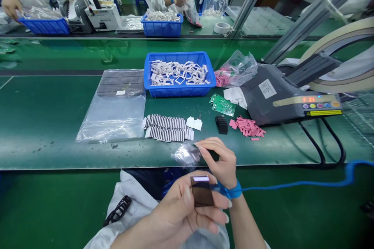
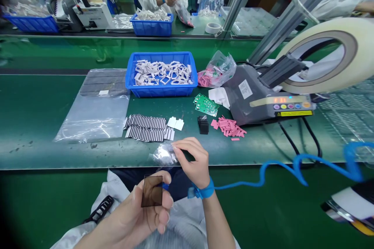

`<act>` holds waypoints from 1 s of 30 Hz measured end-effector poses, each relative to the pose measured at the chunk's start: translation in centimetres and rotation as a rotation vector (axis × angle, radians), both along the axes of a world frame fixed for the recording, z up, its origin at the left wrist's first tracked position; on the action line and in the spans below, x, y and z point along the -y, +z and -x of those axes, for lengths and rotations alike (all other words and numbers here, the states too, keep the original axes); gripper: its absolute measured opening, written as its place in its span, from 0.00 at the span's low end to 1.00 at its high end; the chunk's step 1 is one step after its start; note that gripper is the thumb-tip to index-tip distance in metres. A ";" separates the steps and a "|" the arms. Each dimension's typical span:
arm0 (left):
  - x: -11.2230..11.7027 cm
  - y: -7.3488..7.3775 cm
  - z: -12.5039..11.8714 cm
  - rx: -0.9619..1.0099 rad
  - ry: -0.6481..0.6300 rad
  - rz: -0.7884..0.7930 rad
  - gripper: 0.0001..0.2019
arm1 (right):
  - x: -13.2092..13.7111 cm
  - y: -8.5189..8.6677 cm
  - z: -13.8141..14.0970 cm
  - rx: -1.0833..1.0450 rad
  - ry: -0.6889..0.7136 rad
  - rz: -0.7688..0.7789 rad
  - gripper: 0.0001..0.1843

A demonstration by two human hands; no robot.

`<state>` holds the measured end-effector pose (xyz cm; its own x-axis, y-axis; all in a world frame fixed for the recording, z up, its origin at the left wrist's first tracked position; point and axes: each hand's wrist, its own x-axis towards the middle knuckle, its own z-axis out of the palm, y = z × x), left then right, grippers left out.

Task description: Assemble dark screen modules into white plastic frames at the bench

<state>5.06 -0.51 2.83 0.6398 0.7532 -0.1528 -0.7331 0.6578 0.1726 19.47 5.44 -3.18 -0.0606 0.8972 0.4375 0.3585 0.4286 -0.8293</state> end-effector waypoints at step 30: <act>-2.0 -2.4 2.2 -0.518 -0.364 -0.358 0.23 | 0.5 5.9 -1.9 -0.178 0.841 0.056 0.19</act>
<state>2.86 1.46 0.41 0.7718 0.5671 -0.2877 -0.2447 0.6824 0.6888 21.34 4.99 2.71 -0.6492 0.6055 0.4603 -0.1975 0.4503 -0.8708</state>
